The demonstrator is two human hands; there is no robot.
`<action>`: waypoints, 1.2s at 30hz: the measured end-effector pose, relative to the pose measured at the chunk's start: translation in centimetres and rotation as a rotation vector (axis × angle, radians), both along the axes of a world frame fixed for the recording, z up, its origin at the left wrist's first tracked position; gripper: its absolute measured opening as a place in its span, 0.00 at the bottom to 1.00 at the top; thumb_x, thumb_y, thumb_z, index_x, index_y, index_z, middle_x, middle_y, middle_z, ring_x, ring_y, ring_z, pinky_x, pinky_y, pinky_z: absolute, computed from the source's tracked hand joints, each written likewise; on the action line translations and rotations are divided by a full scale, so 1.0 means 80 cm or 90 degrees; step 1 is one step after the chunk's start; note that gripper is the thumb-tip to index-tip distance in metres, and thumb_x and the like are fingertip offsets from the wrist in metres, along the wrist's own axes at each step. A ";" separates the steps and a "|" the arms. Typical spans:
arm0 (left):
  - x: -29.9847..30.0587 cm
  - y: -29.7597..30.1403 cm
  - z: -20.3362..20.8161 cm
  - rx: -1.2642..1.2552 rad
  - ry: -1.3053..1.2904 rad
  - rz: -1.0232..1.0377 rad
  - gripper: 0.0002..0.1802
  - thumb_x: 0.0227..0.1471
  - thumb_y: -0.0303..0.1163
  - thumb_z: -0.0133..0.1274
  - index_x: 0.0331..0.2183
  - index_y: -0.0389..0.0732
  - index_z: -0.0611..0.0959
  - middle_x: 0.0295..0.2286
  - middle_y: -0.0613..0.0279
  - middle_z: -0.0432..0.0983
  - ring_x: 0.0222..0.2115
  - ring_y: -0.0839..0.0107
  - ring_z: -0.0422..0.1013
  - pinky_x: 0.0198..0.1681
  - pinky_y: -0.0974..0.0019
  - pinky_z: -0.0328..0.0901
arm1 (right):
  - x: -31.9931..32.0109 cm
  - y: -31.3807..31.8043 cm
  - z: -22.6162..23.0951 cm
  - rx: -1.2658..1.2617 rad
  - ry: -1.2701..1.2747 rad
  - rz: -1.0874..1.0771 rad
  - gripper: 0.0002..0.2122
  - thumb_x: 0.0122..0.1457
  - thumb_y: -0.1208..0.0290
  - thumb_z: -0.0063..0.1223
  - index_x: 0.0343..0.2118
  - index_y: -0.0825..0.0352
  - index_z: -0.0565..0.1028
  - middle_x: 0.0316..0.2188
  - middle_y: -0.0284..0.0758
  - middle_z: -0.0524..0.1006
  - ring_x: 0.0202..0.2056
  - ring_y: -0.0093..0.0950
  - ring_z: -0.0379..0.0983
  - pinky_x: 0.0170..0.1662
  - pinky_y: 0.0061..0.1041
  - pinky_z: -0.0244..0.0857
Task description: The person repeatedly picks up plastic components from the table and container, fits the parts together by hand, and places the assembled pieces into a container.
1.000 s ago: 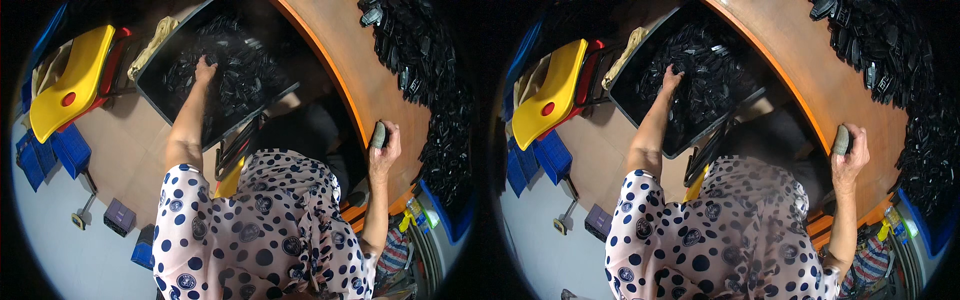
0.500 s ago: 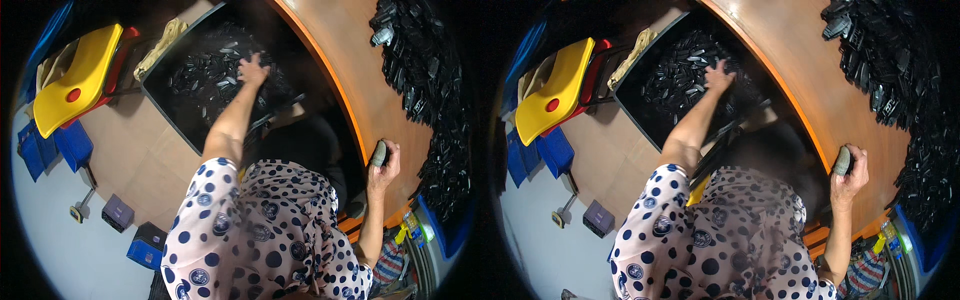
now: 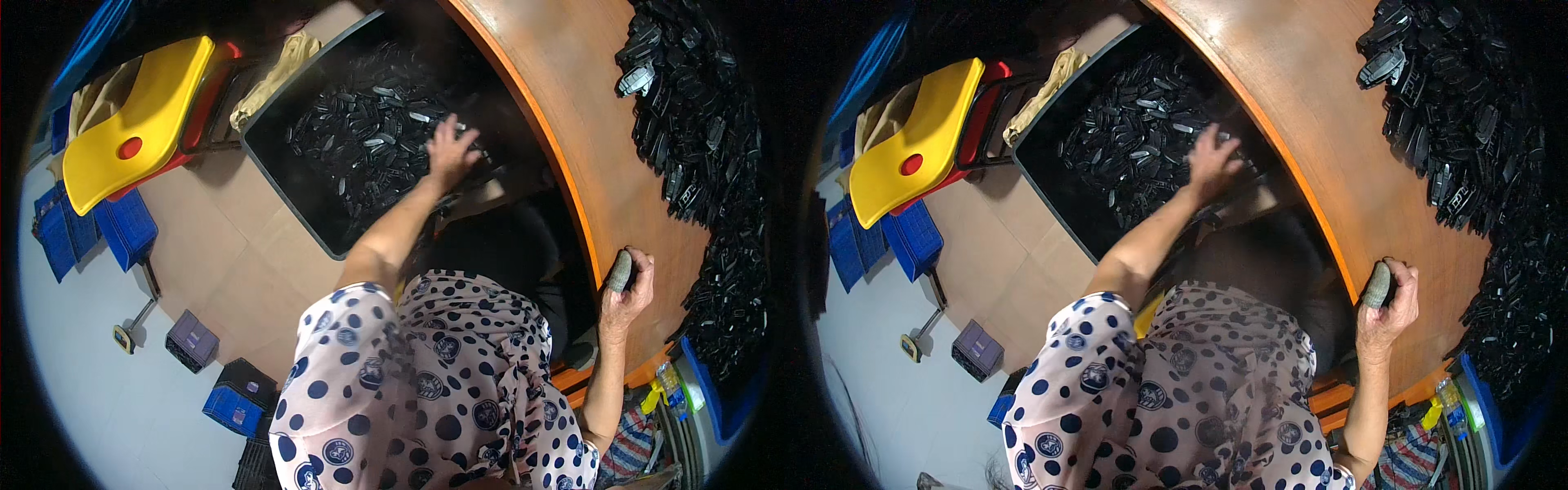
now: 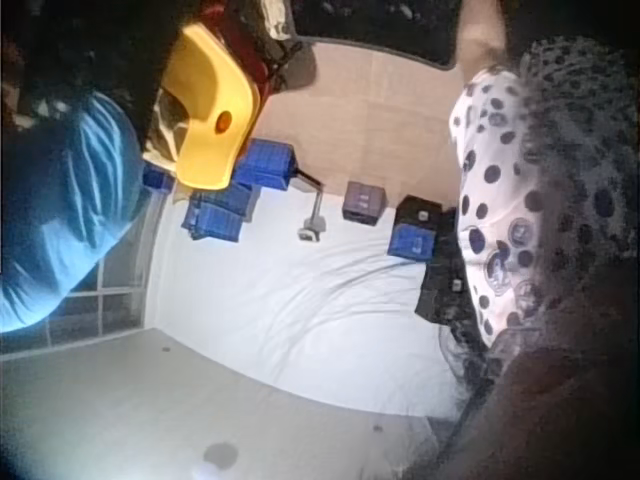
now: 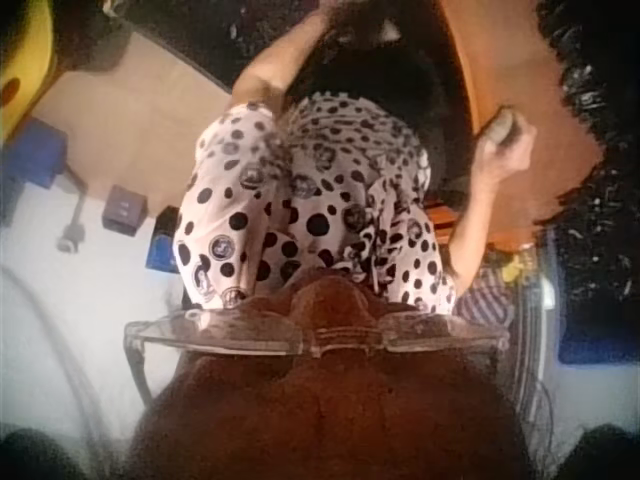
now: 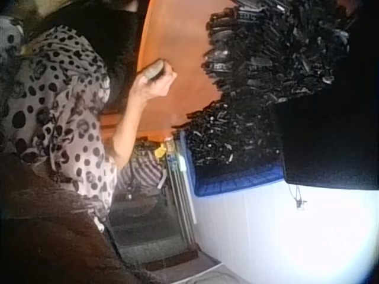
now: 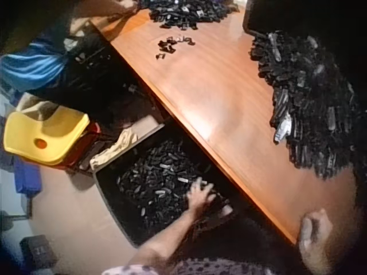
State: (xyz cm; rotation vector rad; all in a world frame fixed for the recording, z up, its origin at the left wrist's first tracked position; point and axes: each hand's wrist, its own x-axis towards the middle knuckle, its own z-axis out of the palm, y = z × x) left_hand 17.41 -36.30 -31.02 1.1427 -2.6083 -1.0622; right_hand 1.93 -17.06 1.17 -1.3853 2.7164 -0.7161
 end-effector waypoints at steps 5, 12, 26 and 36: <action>0.120 -0.135 -0.029 -0.222 -0.057 0.330 0.32 0.39 0.36 0.61 0.49 0.48 0.71 0.51 0.43 0.60 0.49 0.45 0.61 0.49 0.44 0.60 | -0.001 -0.001 -0.002 0.008 0.010 0.001 0.08 0.51 0.83 0.52 0.35 0.70 0.71 0.23 0.38 0.69 0.25 0.33 0.68 0.29 0.26 0.63; 0.138 -0.265 -0.088 0.232 -0.180 0.572 0.59 0.34 0.51 0.67 0.62 0.49 0.53 0.54 0.33 0.54 0.54 0.41 0.56 0.59 0.53 0.53 | -0.004 0.003 -0.004 0.016 -0.012 -0.016 0.09 0.50 0.83 0.53 0.35 0.68 0.70 0.23 0.38 0.69 0.24 0.33 0.68 0.29 0.27 0.63; -0.119 -0.091 -0.107 0.318 -0.018 0.250 0.29 0.57 0.38 0.43 0.59 0.45 0.61 0.57 0.60 0.54 0.57 0.54 0.52 0.60 0.52 0.50 | -0.003 0.004 -0.002 0.025 -0.029 -0.024 0.10 0.48 0.82 0.54 0.35 0.68 0.71 0.23 0.39 0.70 0.23 0.34 0.68 0.28 0.28 0.62; 0.100 -0.085 -0.026 -0.189 -0.032 0.216 0.36 0.36 0.33 0.62 0.50 0.45 0.70 0.46 0.46 0.65 0.48 0.49 0.60 0.51 0.50 0.60 | -0.004 0.006 -0.006 0.007 -0.035 -0.038 0.09 0.49 0.83 0.53 0.34 0.68 0.72 0.23 0.38 0.70 0.24 0.32 0.69 0.29 0.27 0.64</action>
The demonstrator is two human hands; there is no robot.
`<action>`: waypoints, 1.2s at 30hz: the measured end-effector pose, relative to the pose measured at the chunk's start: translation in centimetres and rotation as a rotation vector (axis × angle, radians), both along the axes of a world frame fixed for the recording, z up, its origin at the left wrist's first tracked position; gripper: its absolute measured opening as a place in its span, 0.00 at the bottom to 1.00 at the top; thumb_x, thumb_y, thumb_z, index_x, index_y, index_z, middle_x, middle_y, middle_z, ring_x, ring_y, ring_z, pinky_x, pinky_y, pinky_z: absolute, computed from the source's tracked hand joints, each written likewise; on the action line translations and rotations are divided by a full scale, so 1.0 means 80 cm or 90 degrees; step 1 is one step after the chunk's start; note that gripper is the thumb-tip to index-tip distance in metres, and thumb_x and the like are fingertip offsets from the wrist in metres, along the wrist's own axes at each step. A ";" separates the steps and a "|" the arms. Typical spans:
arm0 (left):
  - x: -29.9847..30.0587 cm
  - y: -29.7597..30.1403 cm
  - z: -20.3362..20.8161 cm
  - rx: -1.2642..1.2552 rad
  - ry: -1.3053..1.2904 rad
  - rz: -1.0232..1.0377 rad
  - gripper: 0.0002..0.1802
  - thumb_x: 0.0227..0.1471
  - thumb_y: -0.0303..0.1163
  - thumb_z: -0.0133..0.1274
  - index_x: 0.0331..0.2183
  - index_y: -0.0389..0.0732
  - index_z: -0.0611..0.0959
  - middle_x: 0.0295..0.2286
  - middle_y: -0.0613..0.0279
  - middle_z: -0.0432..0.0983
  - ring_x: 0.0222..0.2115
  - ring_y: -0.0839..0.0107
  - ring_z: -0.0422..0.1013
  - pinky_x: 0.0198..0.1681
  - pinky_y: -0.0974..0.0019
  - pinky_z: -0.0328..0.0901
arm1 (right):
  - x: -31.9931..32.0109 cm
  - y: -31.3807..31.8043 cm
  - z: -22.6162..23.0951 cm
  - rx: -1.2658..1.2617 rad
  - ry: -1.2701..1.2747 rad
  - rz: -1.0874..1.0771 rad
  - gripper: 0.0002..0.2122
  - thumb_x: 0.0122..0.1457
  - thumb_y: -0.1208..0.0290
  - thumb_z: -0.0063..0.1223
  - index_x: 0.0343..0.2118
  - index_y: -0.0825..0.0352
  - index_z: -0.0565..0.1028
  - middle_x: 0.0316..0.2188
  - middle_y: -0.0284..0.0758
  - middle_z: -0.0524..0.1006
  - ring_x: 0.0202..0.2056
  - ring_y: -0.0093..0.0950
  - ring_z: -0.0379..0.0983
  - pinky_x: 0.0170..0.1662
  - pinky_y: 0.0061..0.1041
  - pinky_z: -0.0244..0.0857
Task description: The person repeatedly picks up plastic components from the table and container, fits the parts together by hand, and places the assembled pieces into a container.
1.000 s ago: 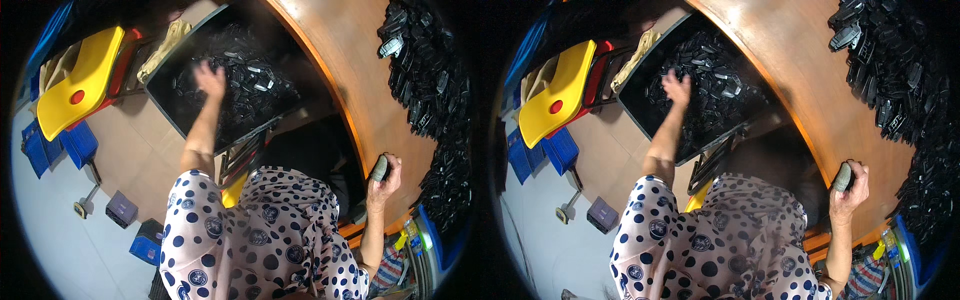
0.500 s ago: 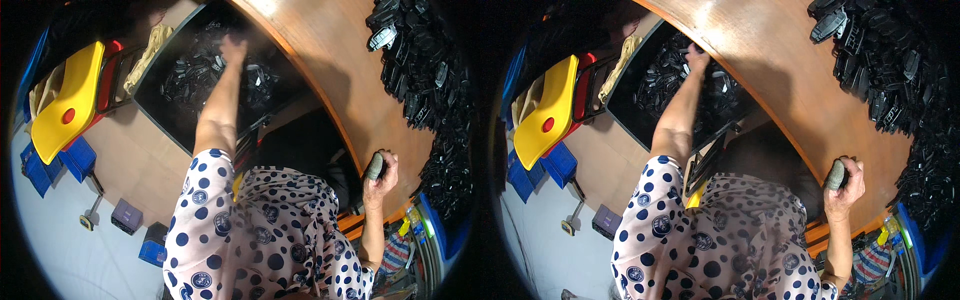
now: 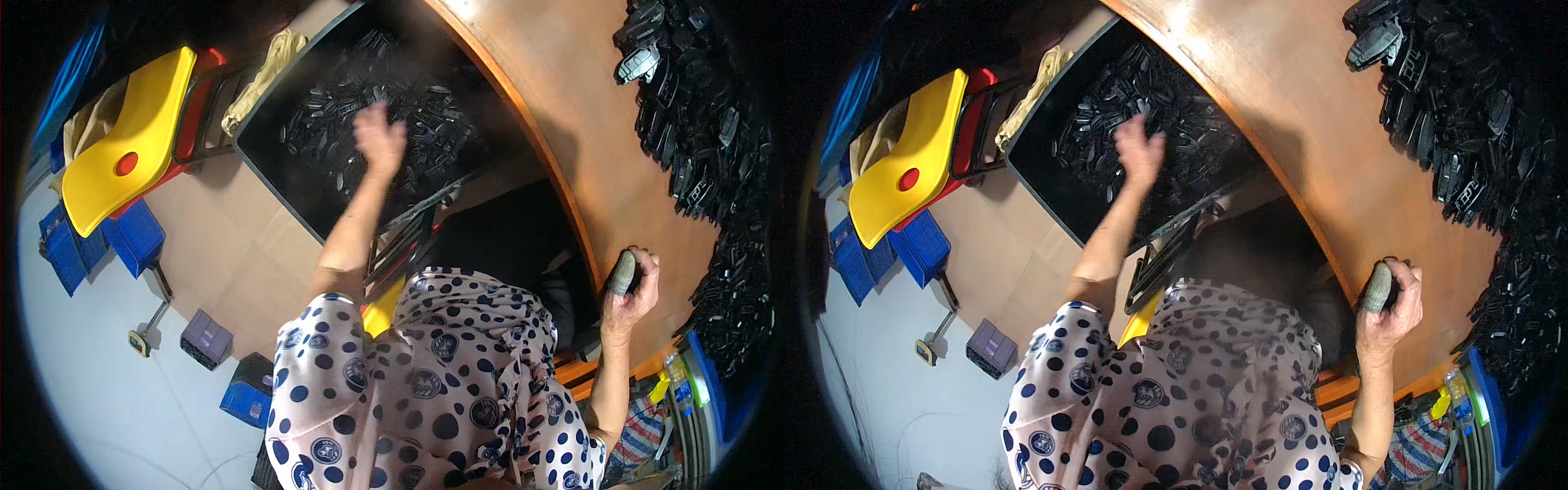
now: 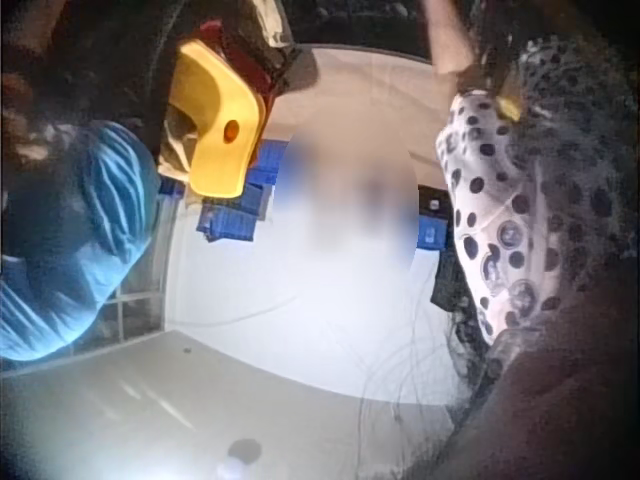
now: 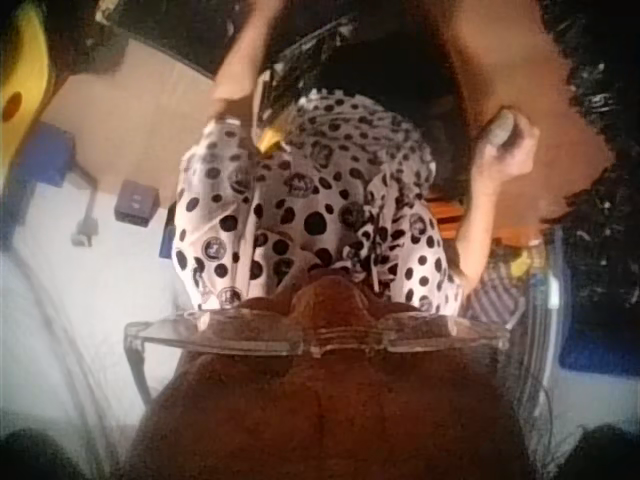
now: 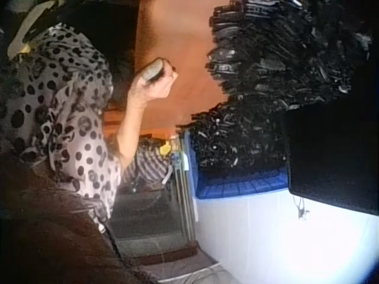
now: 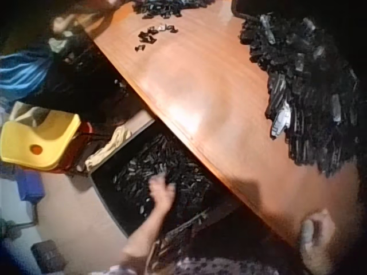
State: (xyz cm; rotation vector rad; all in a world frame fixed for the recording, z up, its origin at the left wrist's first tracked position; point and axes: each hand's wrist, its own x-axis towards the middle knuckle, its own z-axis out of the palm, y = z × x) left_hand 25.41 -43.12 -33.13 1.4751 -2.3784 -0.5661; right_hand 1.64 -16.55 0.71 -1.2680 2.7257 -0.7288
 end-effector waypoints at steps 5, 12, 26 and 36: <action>0.135 -0.032 -0.054 0.293 -0.111 0.257 0.41 0.38 0.35 0.62 0.55 0.51 0.65 0.48 0.39 0.62 0.49 0.43 0.62 0.52 0.53 0.62 | 0.000 -0.002 0.004 0.007 0.014 0.007 0.09 0.48 0.83 0.53 0.34 0.68 0.72 0.23 0.39 0.71 0.25 0.33 0.69 0.30 0.27 0.64; 0.042 0.056 -0.075 0.340 -0.087 0.214 0.36 0.41 0.42 0.56 0.54 0.57 0.65 0.45 0.45 0.64 0.45 0.43 0.65 0.48 0.45 0.61 | -0.002 -0.001 0.004 0.014 0.023 0.019 0.11 0.47 0.84 0.53 0.35 0.68 0.71 0.24 0.39 0.71 0.25 0.34 0.70 0.29 0.27 0.64; -0.243 0.082 -0.025 0.544 0.074 0.377 0.32 0.51 0.44 0.52 0.56 0.55 0.62 0.53 0.47 0.55 0.46 0.40 0.63 0.49 0.44 0.59 | -0.001 -0.003 0.006 0.018 0.030 0.020 0.13 0.45 0.87 0.53 0.35 0.68 0.71 0.25 0.40 0.72 0.26 0.36 0.70 0.31 0.28 0.65; -0.295 -0.028 0.006 0.595 0.282 0.170 0.28 0.53 0.41 0.50 0.55 0.48 0.65 0.47 0.52 0.63 0.38 0.52 0.67 0.39 0.54 0.65 | -0.002 -0.007 0.010 -0.005 0.031 0.017 0.11 0.46 0.86 0.54 0.33 0.66 0.72 0.25 0.40 0.72 0.27 0.36 0.72 0.31 0.28 0.66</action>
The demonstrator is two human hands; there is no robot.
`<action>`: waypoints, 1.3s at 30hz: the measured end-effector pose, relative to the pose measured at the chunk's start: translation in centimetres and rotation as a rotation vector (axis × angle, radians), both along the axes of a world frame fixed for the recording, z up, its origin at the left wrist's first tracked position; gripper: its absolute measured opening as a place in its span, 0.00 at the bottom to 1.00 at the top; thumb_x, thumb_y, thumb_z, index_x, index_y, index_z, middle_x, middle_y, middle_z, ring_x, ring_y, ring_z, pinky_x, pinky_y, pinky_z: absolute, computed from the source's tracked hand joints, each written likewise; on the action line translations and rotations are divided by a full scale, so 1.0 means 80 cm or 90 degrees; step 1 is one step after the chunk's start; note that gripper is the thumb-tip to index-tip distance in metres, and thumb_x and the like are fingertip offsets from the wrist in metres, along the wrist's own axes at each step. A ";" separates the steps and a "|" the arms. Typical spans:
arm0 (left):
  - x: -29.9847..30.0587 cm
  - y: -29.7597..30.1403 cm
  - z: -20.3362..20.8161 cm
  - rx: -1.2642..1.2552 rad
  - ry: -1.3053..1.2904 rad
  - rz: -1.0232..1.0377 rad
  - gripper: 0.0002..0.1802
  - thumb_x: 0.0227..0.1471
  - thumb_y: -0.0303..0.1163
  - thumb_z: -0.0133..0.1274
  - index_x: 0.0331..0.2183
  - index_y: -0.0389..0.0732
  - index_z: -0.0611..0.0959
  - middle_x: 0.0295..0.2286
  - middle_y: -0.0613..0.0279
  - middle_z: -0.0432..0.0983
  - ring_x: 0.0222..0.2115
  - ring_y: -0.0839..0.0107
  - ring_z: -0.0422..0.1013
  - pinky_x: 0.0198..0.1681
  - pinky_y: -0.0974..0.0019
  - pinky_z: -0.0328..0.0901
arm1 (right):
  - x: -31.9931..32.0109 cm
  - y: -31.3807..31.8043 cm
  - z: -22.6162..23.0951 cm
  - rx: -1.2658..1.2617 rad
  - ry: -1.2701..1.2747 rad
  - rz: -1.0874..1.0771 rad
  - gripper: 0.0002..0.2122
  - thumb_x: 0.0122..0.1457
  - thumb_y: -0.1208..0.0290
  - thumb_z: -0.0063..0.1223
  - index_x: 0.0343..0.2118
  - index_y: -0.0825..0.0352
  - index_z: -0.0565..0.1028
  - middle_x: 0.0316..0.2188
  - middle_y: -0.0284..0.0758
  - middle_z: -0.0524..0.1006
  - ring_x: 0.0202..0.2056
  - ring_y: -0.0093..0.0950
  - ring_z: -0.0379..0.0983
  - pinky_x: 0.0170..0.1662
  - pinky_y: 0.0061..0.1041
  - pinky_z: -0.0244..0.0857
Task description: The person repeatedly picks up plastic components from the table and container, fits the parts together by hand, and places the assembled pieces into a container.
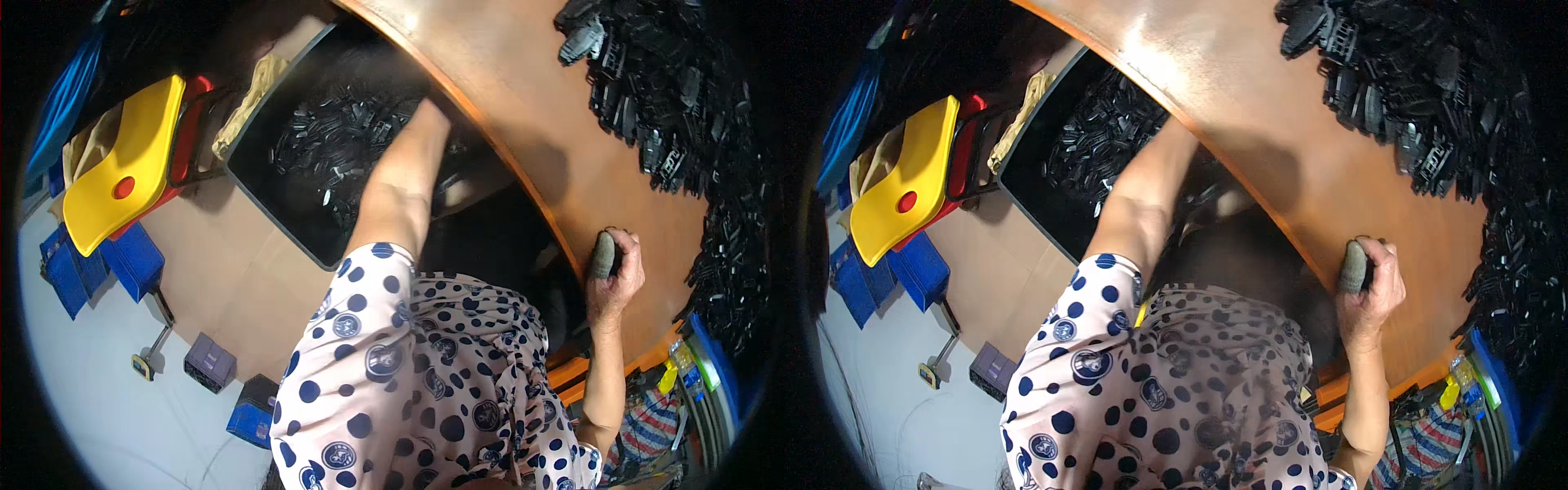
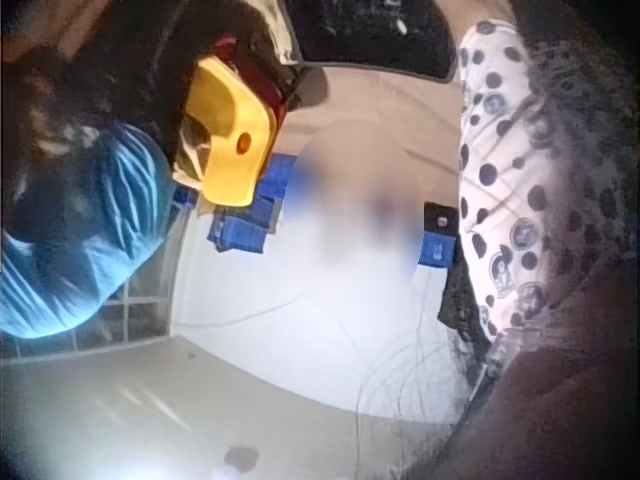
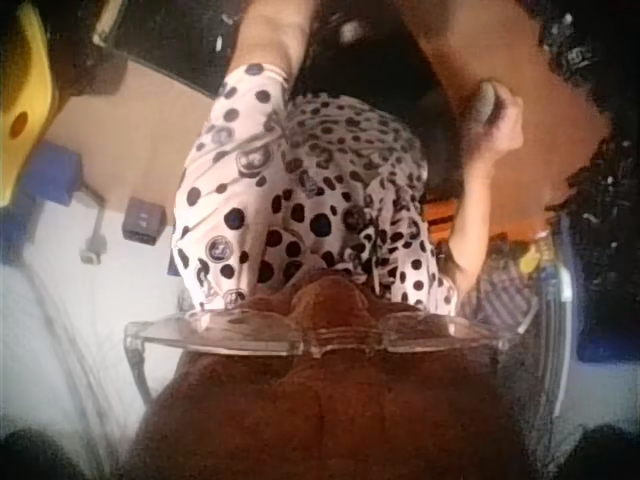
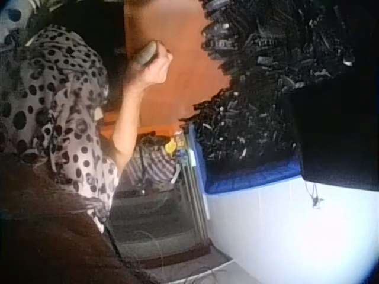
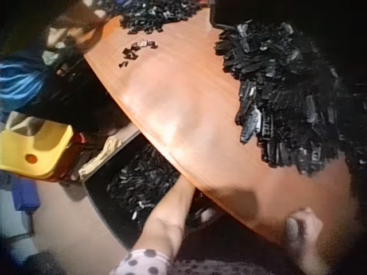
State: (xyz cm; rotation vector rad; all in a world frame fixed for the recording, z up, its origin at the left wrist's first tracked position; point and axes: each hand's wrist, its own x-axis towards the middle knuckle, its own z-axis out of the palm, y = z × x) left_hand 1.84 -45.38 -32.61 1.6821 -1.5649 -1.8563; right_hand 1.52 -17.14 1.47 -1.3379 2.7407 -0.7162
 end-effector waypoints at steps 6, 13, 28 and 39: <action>0.044 -0.027 0.010 0.141 0.187 0.052 0.26 0.55 0.39 0.49 0.54 0.45 0.66 0.42 0.54 0.69 0.33 0.60 0.70 0.32 0.60 0.69 | 0.000 0.001 -0.001 -0.014 0.017 -0.008 0.11 0.47 0.84 0.54 0.34 0.66 0.72 0.25 0.40 0.72 0.27 0.37 0.72 0.31 0.28 0.66; 0.202 0.044 -0.034 0.253 0.084 0.108 0.16 0.53 0.39 0.52 0.40 0.39 0.76 0.24 0.58 0.73 0.21 0.68 0.70 0.21 0.66 0.66 | 0.000 0.006 -0.001 -0.053 -0.010 -0.006 0.07 0.51 0.76 0.53 0.33 0.67 0.71 0.25 0.41 0.71 0.29 0.39 0.73 0.32 0.30 0.66; 0.297 0.177 0.029 -0.180 -0.155 -0.535 0.36 0.57 0.59 0.32 0.50 0.38 0.73 0.48 0.41 0.69 0.52 0.47 0.63 0.55 0.54 0.57 | -0.014 0.028 -0.022 -0.128 0.077 -0.029 0.05 0.56 0.72 0.51 0.32 0.65 0.71 0.28 0.41 0.75 0.31 0.44 0.73 0.33 0.38 0.65; 0.188 0.154 -0.011 -0.126 -0.011 -0.528 0.33 0.58 0.57 0.30 0.53 0.42 0.71 0.52 0.46 0.65 0.56 0.49 0.58 0.58 0.55 0.53 | -0.029 0.012 0.010 -0.055 0.126 0.135 0.07 0.53 0.72 0.54 0.28 0.68 0.68 0.24 0.41 0.67 0.27 0.41 0.67 0.30 0.37 0.61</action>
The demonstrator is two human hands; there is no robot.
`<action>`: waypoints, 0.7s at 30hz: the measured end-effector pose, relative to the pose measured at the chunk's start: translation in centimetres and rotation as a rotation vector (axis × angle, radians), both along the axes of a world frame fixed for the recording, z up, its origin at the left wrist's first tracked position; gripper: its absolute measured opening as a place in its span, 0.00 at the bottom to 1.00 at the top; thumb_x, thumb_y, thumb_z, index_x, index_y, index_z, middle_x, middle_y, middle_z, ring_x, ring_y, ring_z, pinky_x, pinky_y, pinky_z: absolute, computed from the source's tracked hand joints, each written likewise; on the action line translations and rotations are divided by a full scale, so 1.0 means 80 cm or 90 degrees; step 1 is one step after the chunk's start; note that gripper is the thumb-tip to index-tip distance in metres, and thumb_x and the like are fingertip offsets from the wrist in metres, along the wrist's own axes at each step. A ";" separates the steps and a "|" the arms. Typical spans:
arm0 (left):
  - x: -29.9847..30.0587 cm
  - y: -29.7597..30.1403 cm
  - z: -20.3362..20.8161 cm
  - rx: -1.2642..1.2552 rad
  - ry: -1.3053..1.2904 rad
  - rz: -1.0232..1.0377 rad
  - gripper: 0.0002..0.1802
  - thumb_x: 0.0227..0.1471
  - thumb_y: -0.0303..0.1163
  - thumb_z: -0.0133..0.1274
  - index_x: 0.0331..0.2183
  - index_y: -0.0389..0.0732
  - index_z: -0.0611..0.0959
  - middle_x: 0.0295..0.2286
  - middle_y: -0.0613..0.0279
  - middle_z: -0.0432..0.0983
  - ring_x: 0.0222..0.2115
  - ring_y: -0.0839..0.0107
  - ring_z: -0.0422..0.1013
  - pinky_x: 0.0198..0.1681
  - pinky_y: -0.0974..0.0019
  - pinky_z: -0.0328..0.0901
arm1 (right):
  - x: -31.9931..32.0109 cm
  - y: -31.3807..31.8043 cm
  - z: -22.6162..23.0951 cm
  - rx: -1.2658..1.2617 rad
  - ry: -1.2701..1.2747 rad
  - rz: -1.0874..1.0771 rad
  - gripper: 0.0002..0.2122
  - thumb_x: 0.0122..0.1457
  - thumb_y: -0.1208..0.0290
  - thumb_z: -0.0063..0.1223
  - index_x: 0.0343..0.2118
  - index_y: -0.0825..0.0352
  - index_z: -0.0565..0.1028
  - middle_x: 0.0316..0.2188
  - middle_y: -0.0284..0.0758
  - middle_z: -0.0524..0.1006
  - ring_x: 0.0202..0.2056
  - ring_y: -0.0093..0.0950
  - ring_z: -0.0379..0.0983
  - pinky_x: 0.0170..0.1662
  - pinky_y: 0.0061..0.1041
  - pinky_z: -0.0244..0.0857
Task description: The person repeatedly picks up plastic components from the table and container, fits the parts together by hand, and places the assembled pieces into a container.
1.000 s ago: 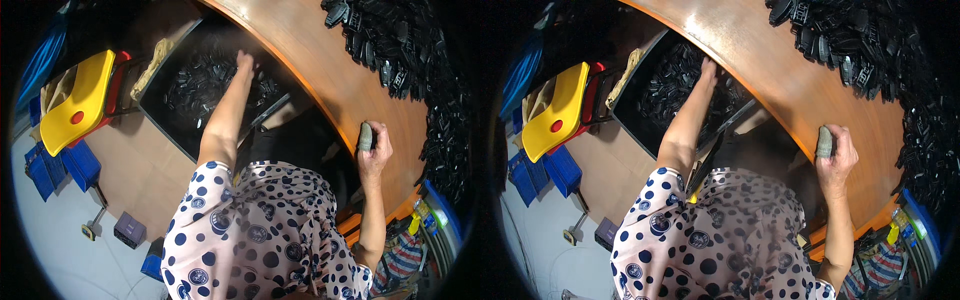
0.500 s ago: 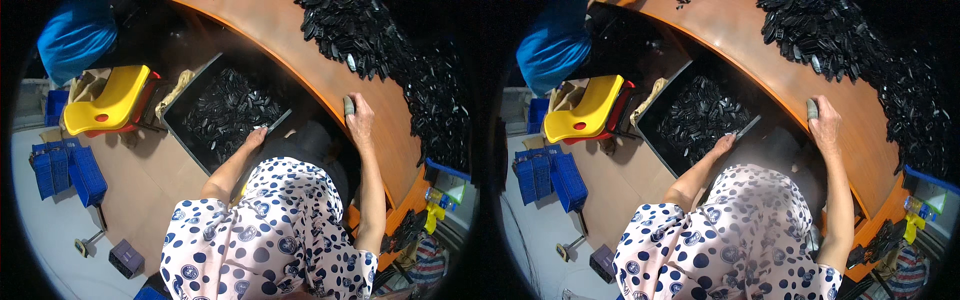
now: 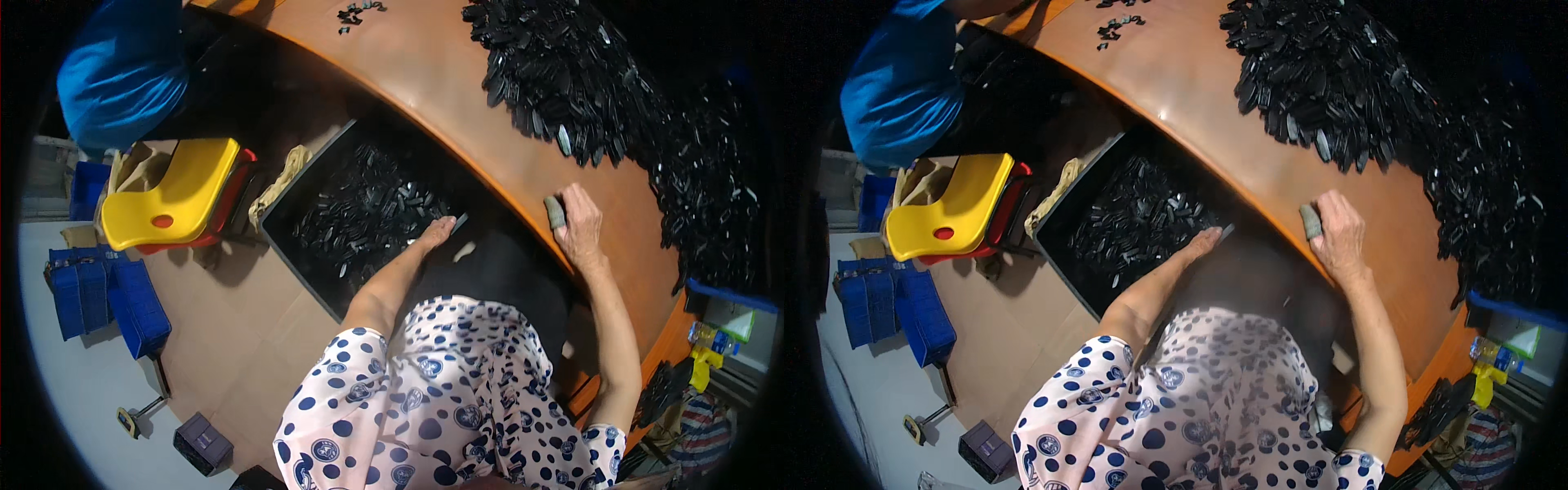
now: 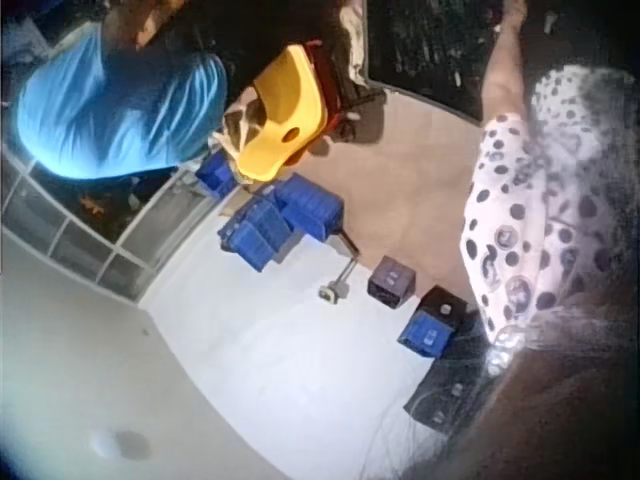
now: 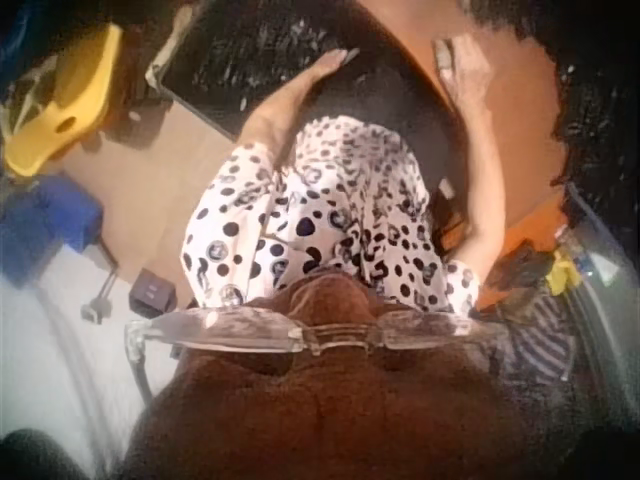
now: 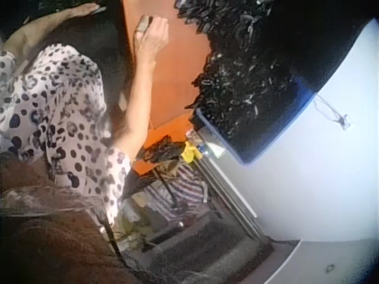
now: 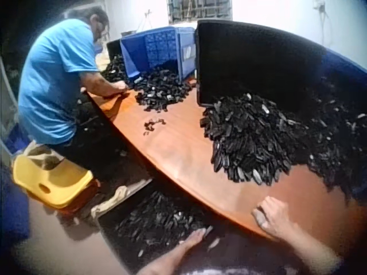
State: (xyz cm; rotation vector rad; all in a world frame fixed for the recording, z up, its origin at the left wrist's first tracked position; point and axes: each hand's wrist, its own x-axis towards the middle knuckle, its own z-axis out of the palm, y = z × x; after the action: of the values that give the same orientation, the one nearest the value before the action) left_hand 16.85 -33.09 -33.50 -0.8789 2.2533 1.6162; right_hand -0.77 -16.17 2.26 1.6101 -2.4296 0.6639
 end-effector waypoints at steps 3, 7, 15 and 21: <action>-0.034 -0.018 -0.029 -0.030 0.007 -0.073 0.31 0.59 0.56 0.31 0.55 0.47 0.69 0.55 0.49 0.62 0.57 0.49 0.55 0.60 0.52 0.51 | -0.003 -0.014 0.001 0.017 -0.008 -0.036 0.07 0.52 0.73 0.55 0.26 0.67 0.68 0.22 0.39 0.67 0.25 0.40 0.67 0.27 0.36 0.60; -0.057 -0.062 -0.061 -0.386 0.141 -0.089 0.24 0.57 0.47 0.42 0.49 0.40 0.73 0.50 0.49 0.68 0.48 0.52 0.64 0.49 0.51 0.62 | -0.010 -0.017 0.009 0.057 -0.051 -0.058 0.06 0.48 0.77 0.56 0.25 0.67 0.68 0.22 0.40 0.67 0.24 0.40 0.68 0.25 0.36 0.60; -0.104 -0.132 -0.032 -0.301 -0.137 -0.133 0.22 0.57 0.43 0.43 0.47 0.39 0.74 0.47 0.49 0.69 0.46 0.52 0.66 0.47 0.52 0.63 | -0.039 -0.002 0.001 0.003 -0.207 -0.051 0.09 0.43 0.75 0.61 0.26 0.66 0.71 0.21 0.37 0.69 0.22 0.36 0.70 0.23 0.32 0.62; -0.119 -0.156 -0.016 -0.299 -0.148 -0.136 0.20 0.56 0.41 0.45 0.45 0.38 0.75 0.45 0.49 0.70 0.44 0.52 0.67 0.45 0.53 0.64 | -0.034 0.011 -0.011 -0.011 -0.221 -0.063 0.08 0.45 0.73 0.61 0.26 0.65 0.72 0.22 0.36 0.70 0.24 0.33 0.71 0.24 0.30 0.64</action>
State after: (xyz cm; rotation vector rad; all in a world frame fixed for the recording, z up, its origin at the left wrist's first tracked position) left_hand 7.35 -45.59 -34.77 -0.8368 2.4893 0.8591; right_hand -3.51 -15.27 1.35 1.4593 -2.7084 1.0175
